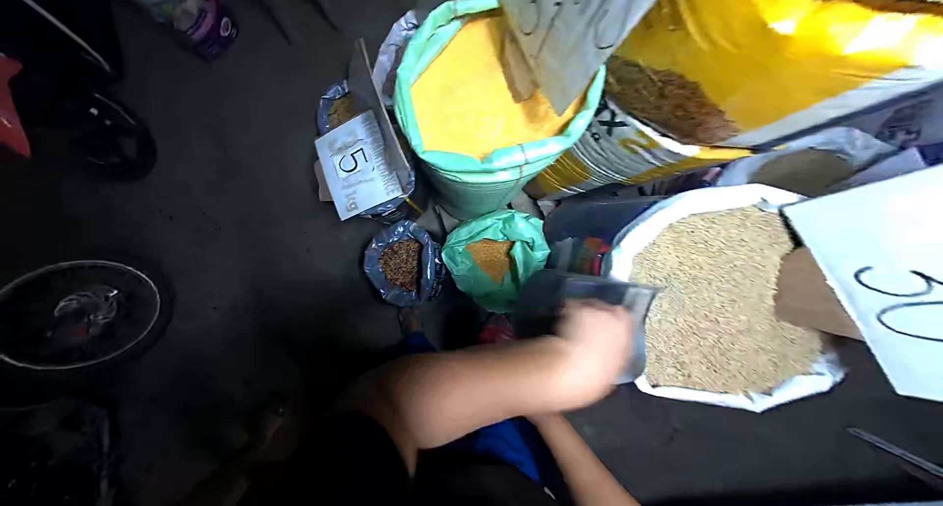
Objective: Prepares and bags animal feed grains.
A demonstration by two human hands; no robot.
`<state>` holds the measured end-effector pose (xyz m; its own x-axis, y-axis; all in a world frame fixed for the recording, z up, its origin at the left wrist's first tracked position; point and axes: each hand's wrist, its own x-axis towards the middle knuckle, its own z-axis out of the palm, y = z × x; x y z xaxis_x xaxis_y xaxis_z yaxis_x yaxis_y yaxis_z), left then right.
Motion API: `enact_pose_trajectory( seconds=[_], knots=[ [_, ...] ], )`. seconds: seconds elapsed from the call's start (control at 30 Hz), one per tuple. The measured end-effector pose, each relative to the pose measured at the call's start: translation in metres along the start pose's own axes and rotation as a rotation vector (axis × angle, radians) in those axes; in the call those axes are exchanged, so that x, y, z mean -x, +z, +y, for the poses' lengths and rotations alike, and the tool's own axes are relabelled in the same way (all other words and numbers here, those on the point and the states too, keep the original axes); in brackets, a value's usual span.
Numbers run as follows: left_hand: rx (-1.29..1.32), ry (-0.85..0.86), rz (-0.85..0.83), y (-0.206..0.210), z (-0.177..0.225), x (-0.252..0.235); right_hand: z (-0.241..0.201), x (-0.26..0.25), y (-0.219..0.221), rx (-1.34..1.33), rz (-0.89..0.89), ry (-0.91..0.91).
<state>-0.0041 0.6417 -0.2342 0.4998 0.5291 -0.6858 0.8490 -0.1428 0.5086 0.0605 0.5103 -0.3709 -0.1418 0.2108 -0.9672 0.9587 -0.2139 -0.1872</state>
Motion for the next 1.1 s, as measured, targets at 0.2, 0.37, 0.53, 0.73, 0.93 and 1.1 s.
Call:
enact_pose_trajectory(
  seconds=[0.2,0.37,0.53,0.73,0.93,1.1],
  knots=[
    [0.498,-0.264,0.036,0.124,-0.267,0.044,0.022,-0.095,-0.006,-0.456,0.644,-0.181],
    [0.481,-0.850,0.050,0.205,-0.418,0.010,0.000,-0.129,-0.041,-0.589,0.854,-0.292],
    [0.412,-1.095,-0.070,0.217,-0.496,-0.092,-0.008,-0.158,-0.054,-0.714,0.835,-0.435],
    [0.492,-0.945,-0.066,0.258,-0.547,-0.177,0.000,-0.176,-0.060,-0.638,0.893,-0.211],
    [0.542,-0.728,-0.088,0.276,-0.578,-0.191,0.028,-0.211,-0.051,-0.198,1.256,-0.255],
    [0.558,-0.628,-0.029,0.297,-0.601,-0.194,0.025,-0.237,-0.040,-0.003,1.351,-0.319]
  ],
)
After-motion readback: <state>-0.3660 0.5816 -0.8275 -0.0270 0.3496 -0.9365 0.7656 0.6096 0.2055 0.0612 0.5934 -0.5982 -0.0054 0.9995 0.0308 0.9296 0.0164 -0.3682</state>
